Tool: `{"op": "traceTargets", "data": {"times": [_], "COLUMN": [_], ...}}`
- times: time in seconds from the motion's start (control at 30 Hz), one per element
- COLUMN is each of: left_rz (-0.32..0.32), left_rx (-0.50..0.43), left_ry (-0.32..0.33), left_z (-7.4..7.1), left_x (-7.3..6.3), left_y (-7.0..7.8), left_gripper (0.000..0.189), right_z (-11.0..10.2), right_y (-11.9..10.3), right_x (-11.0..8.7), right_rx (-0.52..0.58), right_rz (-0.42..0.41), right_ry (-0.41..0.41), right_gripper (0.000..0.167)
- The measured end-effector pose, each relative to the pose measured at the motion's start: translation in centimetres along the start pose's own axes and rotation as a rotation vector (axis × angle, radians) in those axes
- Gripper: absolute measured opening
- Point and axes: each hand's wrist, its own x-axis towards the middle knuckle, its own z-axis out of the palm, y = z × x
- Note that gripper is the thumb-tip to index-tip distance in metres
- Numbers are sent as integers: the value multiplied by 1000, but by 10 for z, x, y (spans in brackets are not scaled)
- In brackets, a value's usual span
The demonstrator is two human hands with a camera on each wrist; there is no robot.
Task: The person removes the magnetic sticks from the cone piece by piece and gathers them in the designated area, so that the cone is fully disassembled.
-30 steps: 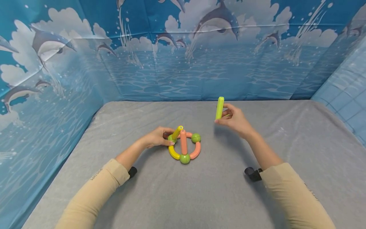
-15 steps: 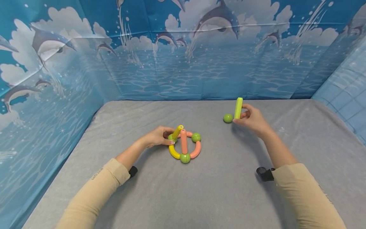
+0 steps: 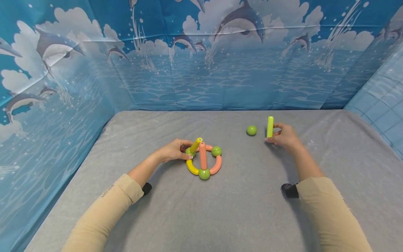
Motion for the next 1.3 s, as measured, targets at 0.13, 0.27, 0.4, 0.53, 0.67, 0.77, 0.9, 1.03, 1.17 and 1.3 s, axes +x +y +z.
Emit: {"op": "traceTargets", "data": {"times": [0.13, 0.27, 0.4, 0.53, 0.67, 0.77, 0.9, 1.03, 1.17, 1.3], "left_rz": [-1, -4, -11, -15, -14, -13, -10, -14, -17, -20], "left_rx": [-5, -1, 4, 9, 4, -3, -7, -5, -9, -14], "left_ry": [3, 5, 5, 6, 4, 2, 2, 5, 5, 8], "left_z": [-1, -2, -3, -3, -2, -2, -1, 0, 1, 1], "left_x": [1, 0, -2, -2, -1, -1, 0, 0, -1, -1], "left_y": [0, 2, 5, 6, 5, 3, 2, 1, 2, 2], "left_gripper": [51, 52, 53, 53, 53, 53, 53, 53, 53, 52], "right_z": [2, 4, 6, 8, 9, 10, 11, 9, 7, 6], "right_y": [0, -3, -6, -8, -10, -11, -12, -11, -8, -6], "right_x": [4, 6, 11, 15, 15, 14, 13, 11, 8, 8], "right_rx": [2, -10, -24, -36, -68, -87, -94, -81, -56, -49], "right_rz": [43, 77, 123, 158, 153, 141, 136, 110, 66, 67], "right_ry": [-8, -2, 26, 46, 53, 60, 74, 65, 31, 17], "right_gripper": [81, 74, 66, 62, 60, 57, 52, 54, 59, 60]}}
